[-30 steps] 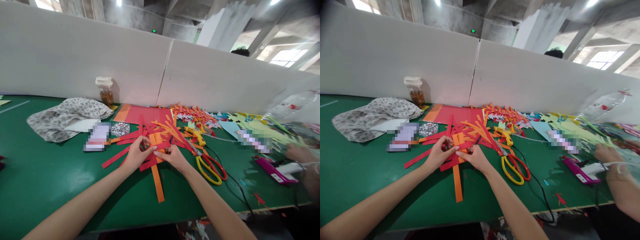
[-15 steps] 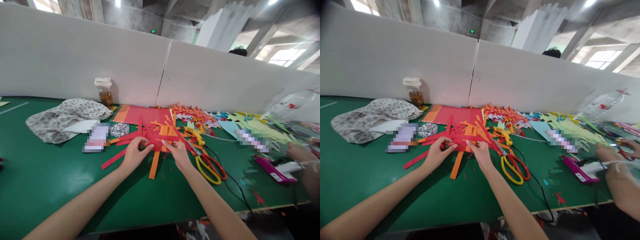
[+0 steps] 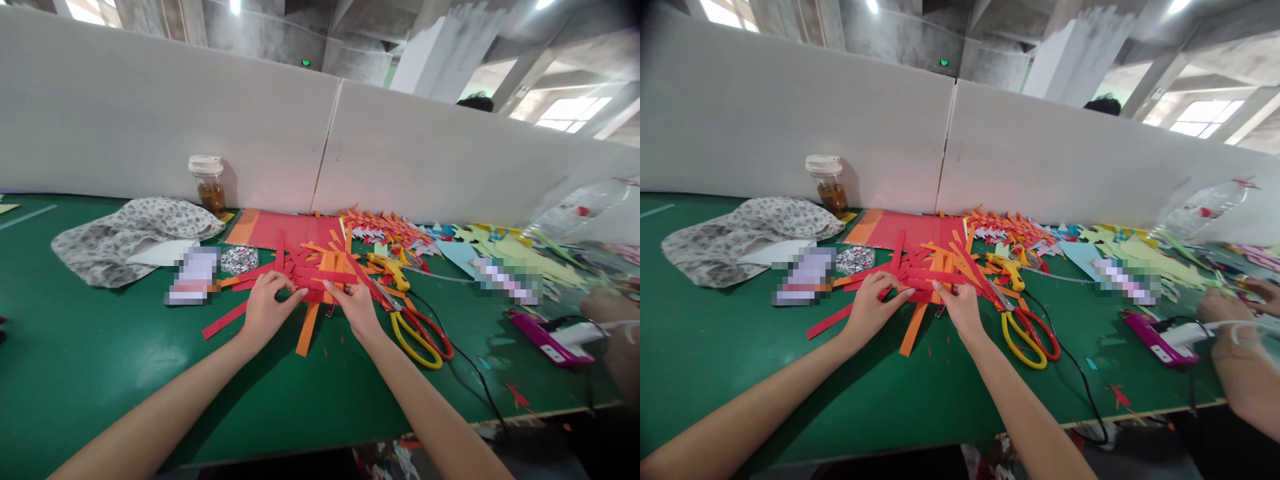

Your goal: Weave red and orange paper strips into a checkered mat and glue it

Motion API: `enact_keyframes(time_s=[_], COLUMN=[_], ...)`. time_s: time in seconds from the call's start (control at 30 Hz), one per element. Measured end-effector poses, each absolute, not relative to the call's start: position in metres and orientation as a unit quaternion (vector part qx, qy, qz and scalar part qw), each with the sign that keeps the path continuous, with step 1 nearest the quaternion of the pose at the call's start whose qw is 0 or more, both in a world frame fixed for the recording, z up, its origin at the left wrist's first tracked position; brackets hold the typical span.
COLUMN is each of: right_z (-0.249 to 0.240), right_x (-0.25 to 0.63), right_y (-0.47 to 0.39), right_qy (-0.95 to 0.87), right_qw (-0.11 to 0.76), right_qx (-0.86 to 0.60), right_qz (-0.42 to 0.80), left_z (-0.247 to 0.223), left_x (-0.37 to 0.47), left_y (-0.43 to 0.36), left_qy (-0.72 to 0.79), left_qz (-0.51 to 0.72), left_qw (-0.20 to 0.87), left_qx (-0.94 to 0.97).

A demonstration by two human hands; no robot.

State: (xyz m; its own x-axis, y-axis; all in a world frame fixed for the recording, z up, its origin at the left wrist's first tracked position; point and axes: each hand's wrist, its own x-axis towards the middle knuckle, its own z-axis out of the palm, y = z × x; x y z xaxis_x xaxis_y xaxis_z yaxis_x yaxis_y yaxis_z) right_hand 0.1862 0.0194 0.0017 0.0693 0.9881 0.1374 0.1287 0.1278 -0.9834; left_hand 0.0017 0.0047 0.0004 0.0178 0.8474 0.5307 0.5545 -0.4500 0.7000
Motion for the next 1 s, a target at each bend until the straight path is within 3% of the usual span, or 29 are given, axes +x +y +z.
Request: enact_keyframes(time_s=[0.17, 0.47, 0.67, 1.0], right_z=[0.0, 0.003, 0.009, 0.006], right_x=[0.187, 0.184, 0.18, 0.178], right_y=[0.019, 0.019, 0.016, 0.02], right_qy=[-0.576, -0.514, -0.472, -0.45], right_qw=[0.507, 0.548, 0.576, 0.593], right_qx=[-0.521, -0.477, -0.413, -0.447], right_qz=[0.374, 0.456, 0.525, 0.496], left_z=[0.004, 0.006, 0.01, 0.002], left_x=[0.004, 0.003, 0.001, 0.009], left_y=[0.001, -0.013, -0.013, -0.011], left_qy=[0.445, 0.324, 0.269, 0.247], left_qz=[0.486, 0.411, 0.289, 0.2], left_qw=[0.145, 0.3, 0.197, 0.031], left_qx=[0.738, 0.797, 0.897, 0.948])
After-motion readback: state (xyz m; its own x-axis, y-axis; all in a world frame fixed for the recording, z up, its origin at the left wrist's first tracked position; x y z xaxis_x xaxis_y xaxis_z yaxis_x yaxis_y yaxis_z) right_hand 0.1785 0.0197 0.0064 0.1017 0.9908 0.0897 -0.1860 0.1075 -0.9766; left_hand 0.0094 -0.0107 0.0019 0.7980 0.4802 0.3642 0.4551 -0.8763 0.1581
